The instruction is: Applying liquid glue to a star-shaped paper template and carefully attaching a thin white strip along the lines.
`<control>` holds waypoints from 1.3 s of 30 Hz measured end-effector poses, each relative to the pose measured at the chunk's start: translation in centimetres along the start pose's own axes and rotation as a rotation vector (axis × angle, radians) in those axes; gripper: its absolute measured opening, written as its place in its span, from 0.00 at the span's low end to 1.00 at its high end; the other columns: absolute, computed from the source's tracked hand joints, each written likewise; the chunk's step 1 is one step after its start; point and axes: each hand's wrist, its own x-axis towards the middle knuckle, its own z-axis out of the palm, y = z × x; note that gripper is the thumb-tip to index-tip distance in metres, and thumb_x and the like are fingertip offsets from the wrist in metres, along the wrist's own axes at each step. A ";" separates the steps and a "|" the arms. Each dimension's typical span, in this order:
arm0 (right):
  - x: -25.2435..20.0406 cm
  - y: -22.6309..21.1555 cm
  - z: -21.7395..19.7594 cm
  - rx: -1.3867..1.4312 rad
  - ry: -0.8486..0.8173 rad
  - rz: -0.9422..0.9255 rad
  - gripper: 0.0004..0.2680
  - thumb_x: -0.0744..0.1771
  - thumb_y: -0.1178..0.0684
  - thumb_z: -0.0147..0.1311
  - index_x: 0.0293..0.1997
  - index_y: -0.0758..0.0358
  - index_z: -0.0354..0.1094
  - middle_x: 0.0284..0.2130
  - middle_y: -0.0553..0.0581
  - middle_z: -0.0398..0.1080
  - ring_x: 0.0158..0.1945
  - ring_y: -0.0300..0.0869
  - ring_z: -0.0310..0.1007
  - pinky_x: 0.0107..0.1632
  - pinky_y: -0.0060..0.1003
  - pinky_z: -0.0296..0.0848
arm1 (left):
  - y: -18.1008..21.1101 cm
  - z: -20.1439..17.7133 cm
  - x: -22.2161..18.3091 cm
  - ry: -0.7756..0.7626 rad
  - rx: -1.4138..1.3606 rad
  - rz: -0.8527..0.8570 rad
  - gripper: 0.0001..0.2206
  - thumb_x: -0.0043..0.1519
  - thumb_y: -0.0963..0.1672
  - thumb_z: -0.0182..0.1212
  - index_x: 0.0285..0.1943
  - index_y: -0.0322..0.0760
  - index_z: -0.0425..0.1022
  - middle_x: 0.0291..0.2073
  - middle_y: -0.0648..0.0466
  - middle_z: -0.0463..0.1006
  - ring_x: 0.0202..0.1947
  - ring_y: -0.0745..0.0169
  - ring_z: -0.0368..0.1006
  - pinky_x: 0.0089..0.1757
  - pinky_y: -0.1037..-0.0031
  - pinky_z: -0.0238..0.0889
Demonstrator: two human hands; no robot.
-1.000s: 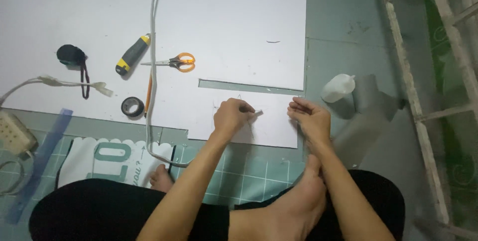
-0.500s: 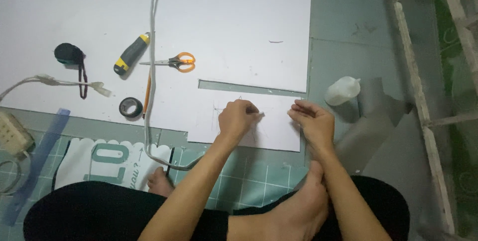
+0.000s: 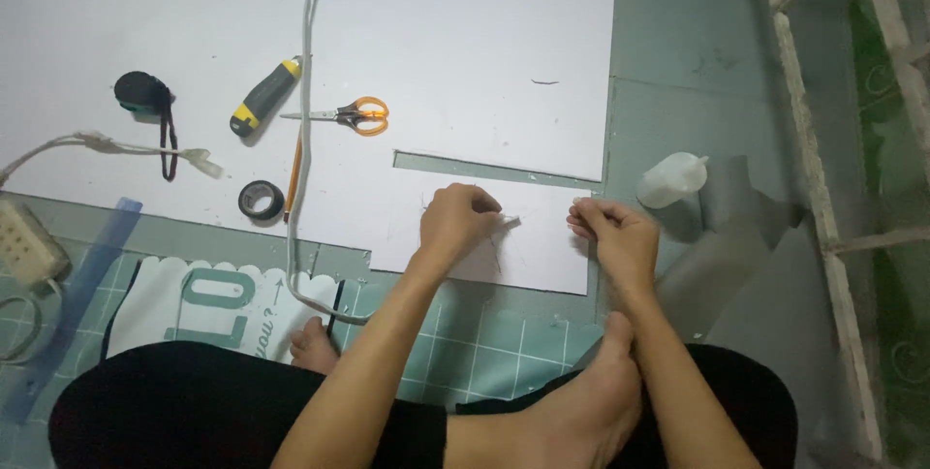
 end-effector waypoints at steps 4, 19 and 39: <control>0.1 -0.2 0.2 -0.067 0.012 -0.023 0.07 0.69 0.55 0.60 0.49 0.65 0.77 0.35 0.62 0.78 0.38 0.43 0.78 0.39 0.39 0.80 | 0.3 0.2 0.0 -0.049 0.061 -0.009 0.09 0.56 0.39 0.69 0.44 0.37 0.85 0.37 0.45 0.85 0.45 0.42 0.82 0.48 0.52 0.72; -0.5 -0.6 0.2 -0.168 -0.015 -0.047 0.09 0.66 0.55 0.65 0.50 0.64 0.78 0.39 0.65 0.78 0.45 0.47 0.77 0.46 0.44 0.78 | 0.7 0.6 -0.6 -0.024 0.114 -0.014 0.08 0.55 0.38 0.69 0.42 0.36 0.85 0.35 0.44 0.86 0.44 0.40 0.82 0.49 0.51 0.72; -0.7 -0.6 0.0 -0.232 -0.033 -0.068 0.09 0.66 0.55 0.64 0.49 0.63 0.79 0.41 0.65 0.78 0.44 0.48 0.76 0.48 0.43 0.75 | -0.8 -2.0 1.0 0.054 -0.037 -0.062 0.11 0.56 0.42 0.70 0.47 0.35 0.84 0.39 0.44 0.85 0.48 0.37 0.80 0.49 0.49 0.71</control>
